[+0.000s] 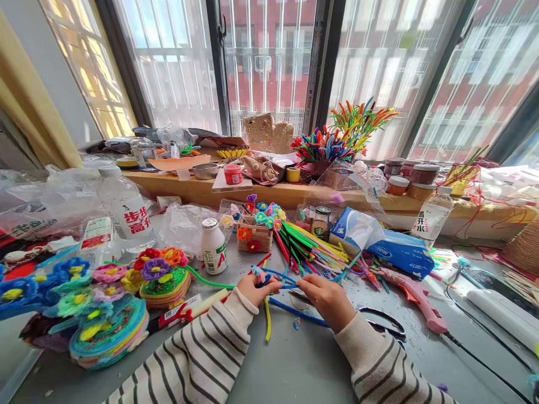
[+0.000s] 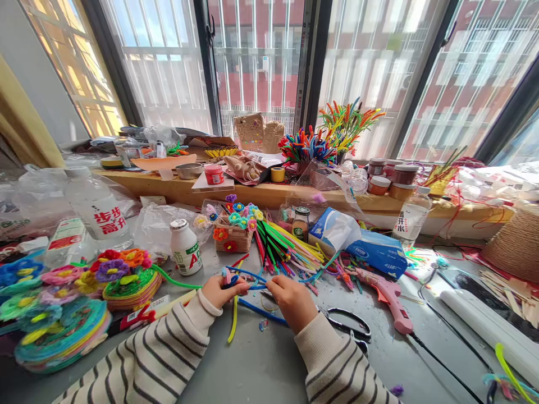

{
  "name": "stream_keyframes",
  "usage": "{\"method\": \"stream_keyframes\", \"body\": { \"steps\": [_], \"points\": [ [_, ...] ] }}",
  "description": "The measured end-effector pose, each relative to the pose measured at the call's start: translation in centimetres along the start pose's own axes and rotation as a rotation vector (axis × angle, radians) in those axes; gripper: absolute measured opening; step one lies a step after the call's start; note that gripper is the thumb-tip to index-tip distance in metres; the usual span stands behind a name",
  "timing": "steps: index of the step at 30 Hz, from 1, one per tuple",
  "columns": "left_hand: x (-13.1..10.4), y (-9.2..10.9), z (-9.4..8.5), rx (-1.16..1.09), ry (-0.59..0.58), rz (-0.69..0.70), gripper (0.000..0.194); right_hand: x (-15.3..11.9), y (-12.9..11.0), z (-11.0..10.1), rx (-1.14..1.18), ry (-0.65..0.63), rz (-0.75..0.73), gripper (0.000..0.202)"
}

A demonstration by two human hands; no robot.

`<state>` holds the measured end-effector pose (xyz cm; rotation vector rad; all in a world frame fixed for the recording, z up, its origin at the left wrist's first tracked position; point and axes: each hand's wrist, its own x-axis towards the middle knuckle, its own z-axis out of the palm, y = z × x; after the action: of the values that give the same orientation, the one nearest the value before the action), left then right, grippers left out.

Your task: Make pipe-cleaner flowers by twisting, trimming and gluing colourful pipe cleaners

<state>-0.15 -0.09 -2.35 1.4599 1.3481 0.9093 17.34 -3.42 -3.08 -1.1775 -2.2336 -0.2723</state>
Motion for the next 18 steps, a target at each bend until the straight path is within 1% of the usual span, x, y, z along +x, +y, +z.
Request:
{"method": "stream_keyframes", "body": {
  "steps": [3, 8, 12, 18],
  "points": [
    [0.00, -0.04, -0.07, 0.029, -0.005, 0.005, 0.022, -0.06, 0.07, 0.15, -0.014, 0.014, -0.008, 0.025],
    [-0.06, 0.04, -0.10, 0.002, -0.021, -0.009, 0.023, -0.02, -0.05, 0.05, -0.032, -0.007, -0.002, 0.023],
    [-0.08, 0.27, -0.13, -0.011, -0.010, -0.001, 0.021, 0.15, -0.36, -0.32, -0.050, -0.027, 0.032, 0.020],
    [-0.05, 0.32, -0.14, -0.035, 0.008, 0.016, 0.023, 0.42, -0.76, -0.53, -0.074, -0.019, 0.052, 0.023]
  ]
}}
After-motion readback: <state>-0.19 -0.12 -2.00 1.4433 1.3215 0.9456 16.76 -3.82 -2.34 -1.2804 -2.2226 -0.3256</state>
